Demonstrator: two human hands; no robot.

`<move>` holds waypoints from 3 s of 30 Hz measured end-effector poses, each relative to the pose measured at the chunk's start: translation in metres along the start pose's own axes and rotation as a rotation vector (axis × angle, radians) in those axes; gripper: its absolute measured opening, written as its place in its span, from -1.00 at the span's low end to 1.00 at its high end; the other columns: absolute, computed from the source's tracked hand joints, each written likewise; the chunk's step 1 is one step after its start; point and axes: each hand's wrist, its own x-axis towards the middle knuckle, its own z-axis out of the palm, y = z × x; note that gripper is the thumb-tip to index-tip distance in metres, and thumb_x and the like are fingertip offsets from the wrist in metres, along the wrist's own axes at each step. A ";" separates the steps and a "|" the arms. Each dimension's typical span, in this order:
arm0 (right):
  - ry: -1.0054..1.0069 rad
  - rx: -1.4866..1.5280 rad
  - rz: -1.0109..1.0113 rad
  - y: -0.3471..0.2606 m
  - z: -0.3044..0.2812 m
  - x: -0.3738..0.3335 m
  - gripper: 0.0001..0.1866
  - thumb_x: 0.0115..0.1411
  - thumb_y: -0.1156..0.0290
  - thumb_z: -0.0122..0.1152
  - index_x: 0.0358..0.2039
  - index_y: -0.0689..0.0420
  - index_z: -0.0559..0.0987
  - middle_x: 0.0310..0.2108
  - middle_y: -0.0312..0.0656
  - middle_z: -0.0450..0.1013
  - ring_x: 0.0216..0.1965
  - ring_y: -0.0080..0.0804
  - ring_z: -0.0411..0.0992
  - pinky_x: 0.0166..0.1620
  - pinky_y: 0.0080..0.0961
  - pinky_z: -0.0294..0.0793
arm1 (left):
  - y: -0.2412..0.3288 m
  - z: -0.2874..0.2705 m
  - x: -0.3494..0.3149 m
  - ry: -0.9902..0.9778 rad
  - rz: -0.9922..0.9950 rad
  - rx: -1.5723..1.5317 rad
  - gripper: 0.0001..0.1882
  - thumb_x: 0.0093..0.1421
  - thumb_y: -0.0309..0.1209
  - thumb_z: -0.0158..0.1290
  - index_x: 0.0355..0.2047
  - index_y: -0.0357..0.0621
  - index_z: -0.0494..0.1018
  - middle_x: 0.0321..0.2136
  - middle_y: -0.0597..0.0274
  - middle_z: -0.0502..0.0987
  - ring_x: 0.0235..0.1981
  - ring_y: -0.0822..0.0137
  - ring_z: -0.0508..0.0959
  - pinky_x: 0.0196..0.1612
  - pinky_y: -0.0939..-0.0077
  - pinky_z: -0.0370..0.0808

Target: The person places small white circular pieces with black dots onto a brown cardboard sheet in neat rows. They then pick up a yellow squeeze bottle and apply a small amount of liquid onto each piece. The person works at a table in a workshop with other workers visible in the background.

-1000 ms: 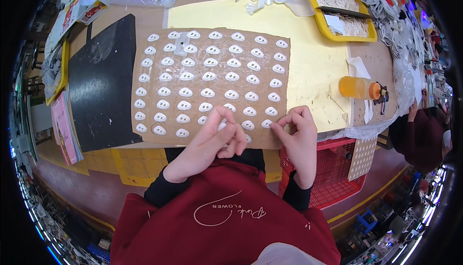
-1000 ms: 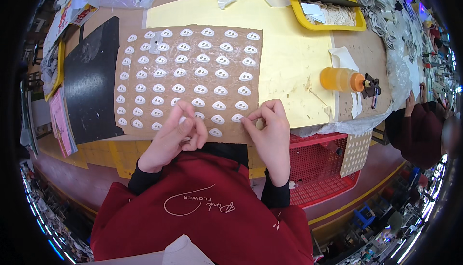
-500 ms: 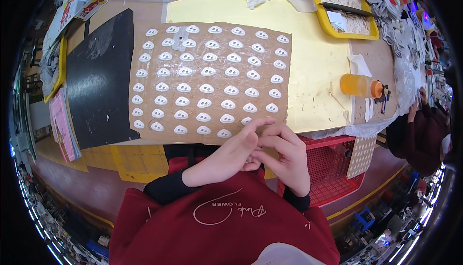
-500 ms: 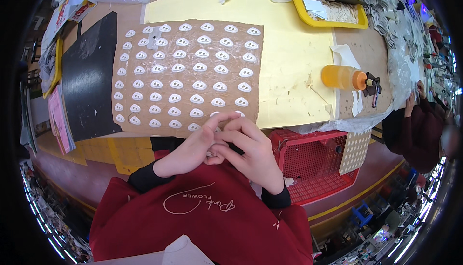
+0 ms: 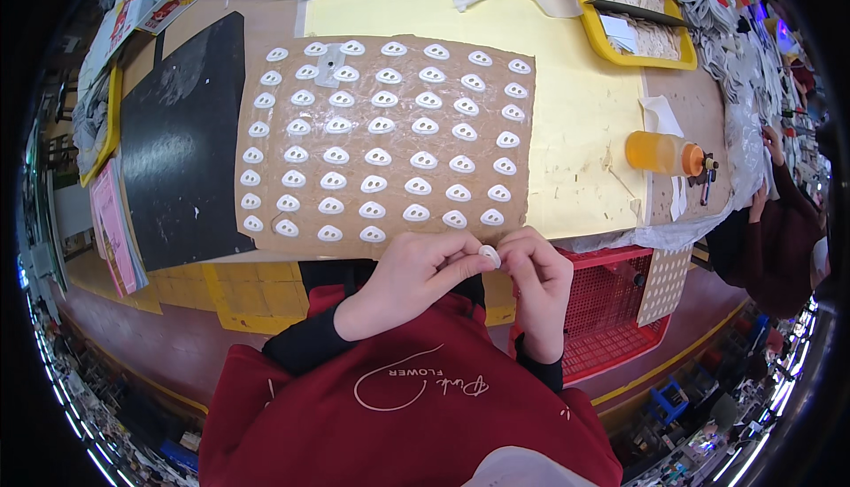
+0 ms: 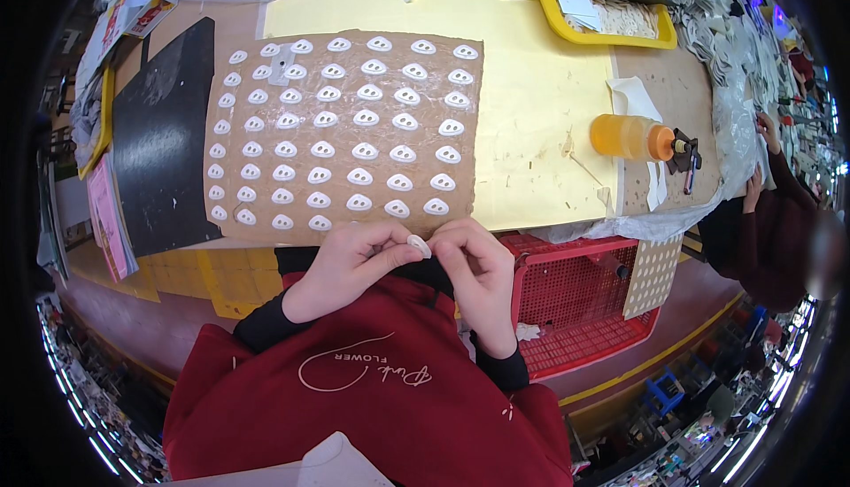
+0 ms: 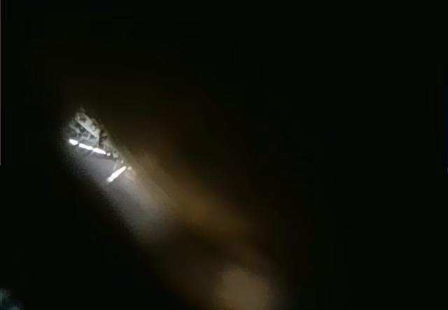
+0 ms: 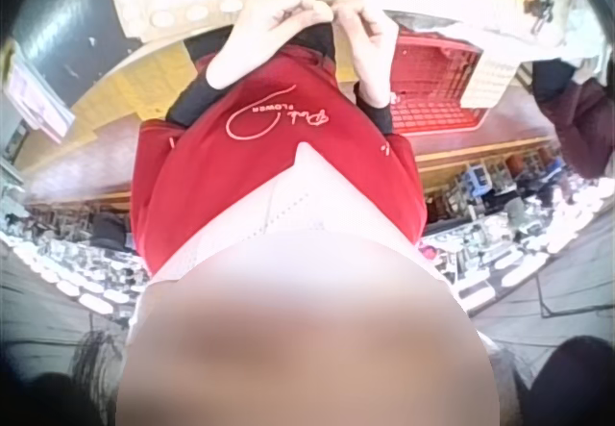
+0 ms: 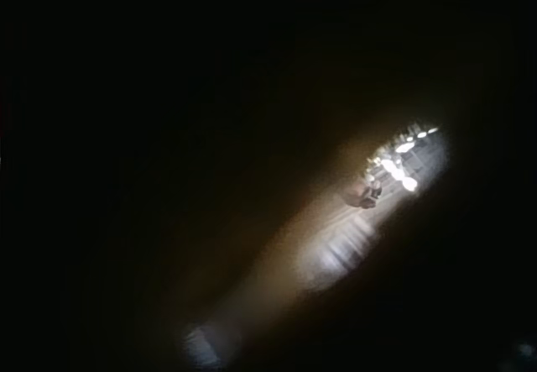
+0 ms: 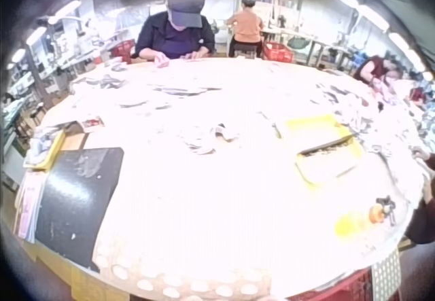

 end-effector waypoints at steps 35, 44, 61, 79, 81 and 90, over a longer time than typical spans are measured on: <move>0.376 -0.513 -0.149 0.041 0.008 -0.004 -0.87 0.00 0.63 0.40 -0.49 0.25 0.57 -0.17 -0.24 0.28 -0.54 -0.71 0.17 -0.50 -0.72 0.18 | -0.010 -0.041 -0.009 0.074 -0.007 -1.061 -0.77 0.42 -0.36 -0.15 -0.05 -0.22 0.36 -0.38 0.34 0.36 -0.40 0.54 0.30 -0.30 0.70 0.30; 0.491 -0.324 -0.455 0.028 -0.025 0.006 -0.86 0.14 0.67 0.26 -0.36 0.23 0.47 -0.20 -0.25 0.29 -0.46 -0.74 0.23 -0.43 -0.79 0.24 | -0.001 -0.034 -0.003 0.269 -0.096 -1.178 -0.73 0.43 -0.31 -0.18 -0.01 -0.23 0.33 -0.31 0.29 0.37 -0.31 0.46 0.34 -0.22 0.62 0.35; 0.643 -0.698 -0.700 0.046 -0.048 0.061 -0.83 0.03 0.63 0.36 -0.45 0.21 0.50 -0.42 -0.23 0.41 -0.67 -0.61 0.10 -0.62 -0.61 0.07 | 0.170 -0.030 0.259 0.051 -0.017 -0.941 -0.34 0.44 -0.11 -0.28 0.31 -0.42 -0.04 0.17 -0.10 0.19 0.18 0.15 0.27 0.27 0.28 0.25; 0.945 -0.240 -0.717 0.024 -0.103 0.057 -0.53 0.08 0.69 0.19 0.02 0.21 0.36 -0.06 -0.16 0.30 -0.17 -0.44 0.28 -0.01 -0.44 0.34 | 0.106 -0.149 0.061 0.030 0.139 0.650 -0.64 0.26 -0.46 -0.02 0.05 -0.31 0.43 0.07 0.06 0.47 0.15 0.24 0.42 0.21 0.39 0.28; 0.984 -0.294 -0.684 0.015 -0.121 0.069 -0.44 0.05 0.64 0.28 0.08 0.24 0.33 0.02 -0.10 0.31 -0.05 -0.34 0.32 0.09 -0.35 0.30 | 0.082 -0.175 0.030 0.223 0.061 0.595 -0.61 0.32 -0.43 -0.05 0.13 -0.29 0.37 0.14 0.06 0.41 0.21 0.25 0.36 0.24 0.40 0.24; 0.781 -0.381 -0.500 0.017 -0.133 0.083 -0.36 0.15 0.44 0.32 0.19 0.28 0.27 0.04 -0.02 0.40 -0.01 -0.21 0.43 0.07 -0.29 0.42 | -0.012 -0.187 -0.043 0.641 -0.149 0.701 -0.47 0.41 -0.28 -0.16 0.34 -0.12 0.12 0.37 -0.10 0.06 0.43 0.02 -0.05 0.39 0.27 -0.05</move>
